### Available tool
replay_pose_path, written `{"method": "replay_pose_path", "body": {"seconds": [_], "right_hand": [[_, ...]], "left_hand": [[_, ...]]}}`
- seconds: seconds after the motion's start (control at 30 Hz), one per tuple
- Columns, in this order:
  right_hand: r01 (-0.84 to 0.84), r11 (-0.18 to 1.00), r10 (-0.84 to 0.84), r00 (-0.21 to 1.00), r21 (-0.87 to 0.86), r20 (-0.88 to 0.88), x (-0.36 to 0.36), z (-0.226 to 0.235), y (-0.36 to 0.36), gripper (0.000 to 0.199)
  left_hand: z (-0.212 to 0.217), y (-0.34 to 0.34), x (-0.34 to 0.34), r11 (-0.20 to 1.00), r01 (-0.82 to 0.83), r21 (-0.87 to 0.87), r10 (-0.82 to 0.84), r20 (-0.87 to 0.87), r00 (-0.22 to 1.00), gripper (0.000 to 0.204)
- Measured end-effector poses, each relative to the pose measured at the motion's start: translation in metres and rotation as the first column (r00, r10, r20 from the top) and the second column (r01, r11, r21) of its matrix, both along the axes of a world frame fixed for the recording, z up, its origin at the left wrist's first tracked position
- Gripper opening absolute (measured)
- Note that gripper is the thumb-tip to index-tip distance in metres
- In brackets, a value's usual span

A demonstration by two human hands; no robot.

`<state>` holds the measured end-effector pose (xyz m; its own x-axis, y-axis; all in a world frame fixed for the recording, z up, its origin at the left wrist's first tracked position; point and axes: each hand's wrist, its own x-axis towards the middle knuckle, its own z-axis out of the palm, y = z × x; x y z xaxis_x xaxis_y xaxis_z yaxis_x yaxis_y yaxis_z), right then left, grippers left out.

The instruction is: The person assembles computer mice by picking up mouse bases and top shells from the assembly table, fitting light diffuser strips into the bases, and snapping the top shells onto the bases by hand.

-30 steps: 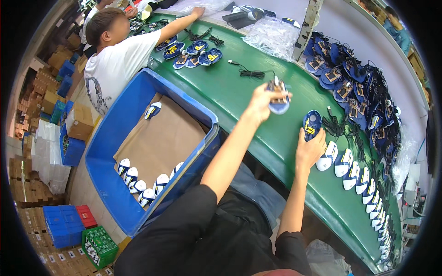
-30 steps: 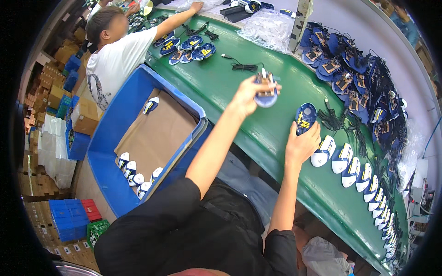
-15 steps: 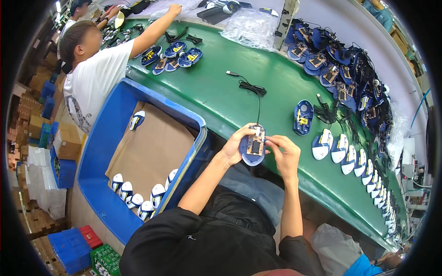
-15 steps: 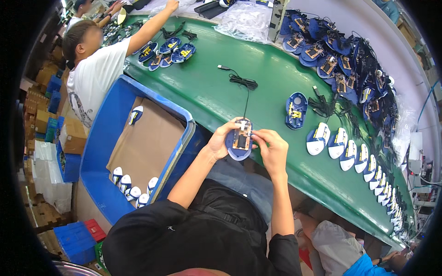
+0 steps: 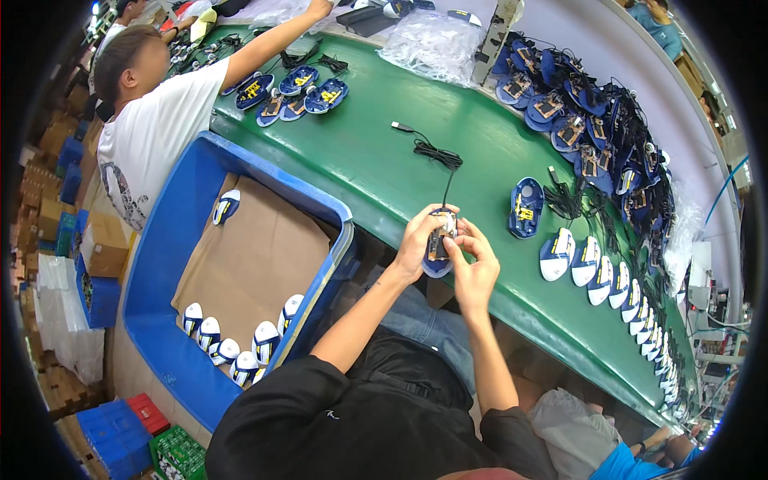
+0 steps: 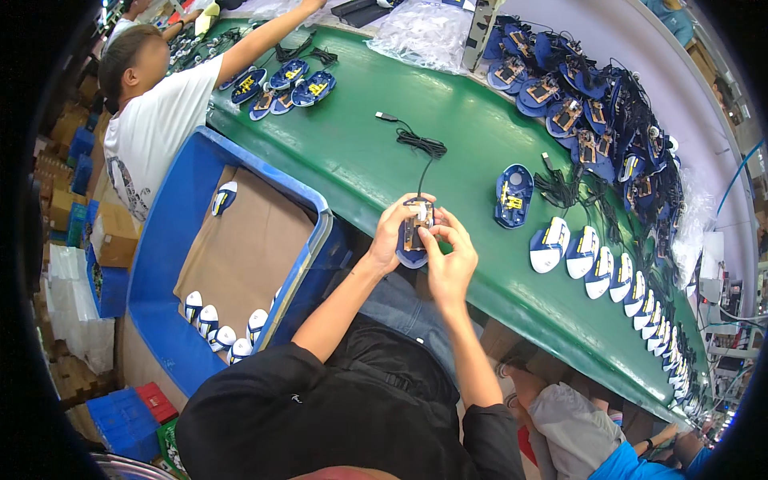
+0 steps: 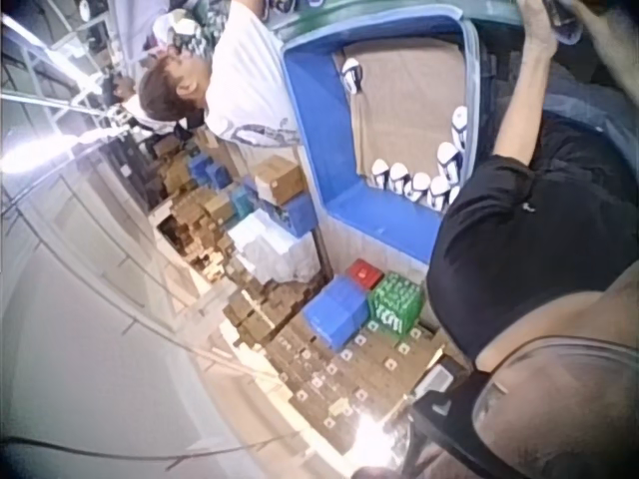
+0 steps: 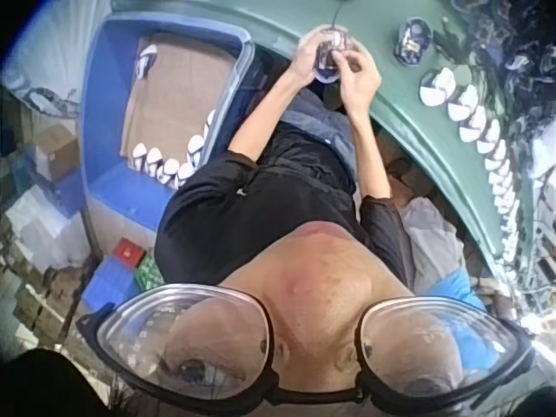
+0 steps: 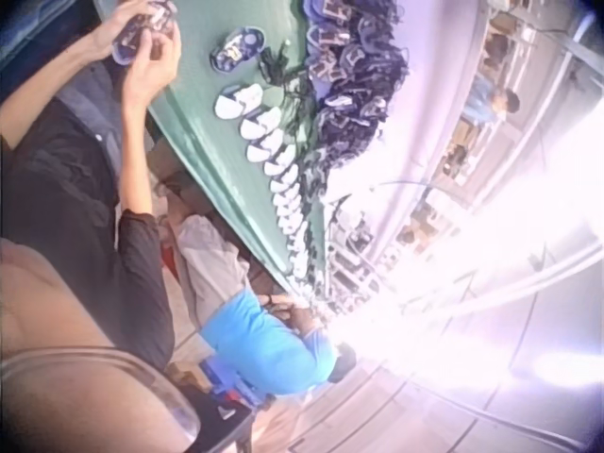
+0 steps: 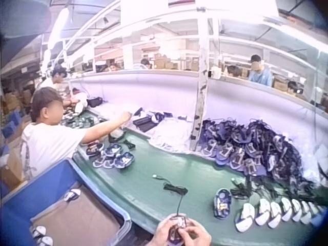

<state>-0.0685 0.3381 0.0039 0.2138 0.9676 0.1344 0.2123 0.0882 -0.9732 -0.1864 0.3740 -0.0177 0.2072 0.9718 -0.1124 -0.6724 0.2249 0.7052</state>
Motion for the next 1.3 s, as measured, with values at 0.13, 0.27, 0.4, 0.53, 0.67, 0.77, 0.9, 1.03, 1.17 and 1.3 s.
{"method": "replay_pose_path", "body": {"seconds": [0.13, 0.27, 0.4, 0.53, 0.67, 0.77, 0.9, 1.03, 1.17, 1.3], "right_hand": [[0.128, 0.975, -0.188, 0.913, 0.184, 0.363, -0.018, 0.000, -0.010, 0.011], [0.011, 0.967, -0.120, 0.903, 0.256, 0.414, -0.011, 0.003, -0.013, 0.016], [-0.095, 0.984, 0.052, 0.964, 0.154, 0.261, 0.018, 0.019, -0.006, 0.023], [-0.049, 0.995, 0.025, 0.965, 0.085, 0.260, 0.026, 0.015, 0.003, 0.025], [0.169, 0.952, -0.285, 0.798, 0.257, 0.531, 0.067, 0.023, 0.035, 0.025], [0.196, 0.938, -0.346, 0.502, 0.286, 0.793, 0.101, 0.006, 0.070, 0.052], [0.105, 0.973, -0.229, 0.489, 0.204, 0.842, 0.104, -0.010, 0.080, 0.057], [0.073, 0.997, -0.058, 0.926, -0.026, 0.372, 0.084, -0.004, 0.066, 0.045], [0.182, 0.961, -0.140, 0.969, -0.206, 0.204, 0.095, -0.001, 0.062, 0.037], [0.125, 0.929, -0.234, 0.928, -0.349, -0.289, 0.117, -0.013, 0.061, 0.033]], "left_hand": [[0.004, -0.004, 0.008, 0.998, -0.038, -0.044, 0.033, -0.105, 0.994, 0.040], [-0.001, -0.003, 0.006, 0.983, -0.156, -0.098, 0.146, -0.099, 0.984, 0.040], [0.010, -0.003, 0.005, 0.973, -0.166, -0.158, 0.158, -0.060, 0.986, 0.033], [0.004, -0.004, 0.011, 0.980, -0.134, -0.150, 0.129, -0.045, 0.991, 0.030], [0.003, -0.005, -0.006, 0.988, -0.099, -0.117, 0.100, 0.003, 0.995, 0.043], [0.004, -0.004, -0.002, 0.994, -0.089, -0.067, 0.091, 0.037, 0.995, 0.049], [-0.001, -0.004, -0.002, 0.996, -0.071, -0.063, 0.074, 0.046, 0.996, 0.053], [-0.001, -0.005, -0.004, 0.997, -0.045, -0.065, 0.049, 0.064, 0.997, 0.053], [-0.001, -0.005, -0.004, 0.996, -0.036, -0.084, 0.041, 0.062, 0.997, 0.053], [0.000, -0.005, -0.007, 0.995, -0.033, -0.093, 0.034, 0.018, 0.999, 0.054]]}}
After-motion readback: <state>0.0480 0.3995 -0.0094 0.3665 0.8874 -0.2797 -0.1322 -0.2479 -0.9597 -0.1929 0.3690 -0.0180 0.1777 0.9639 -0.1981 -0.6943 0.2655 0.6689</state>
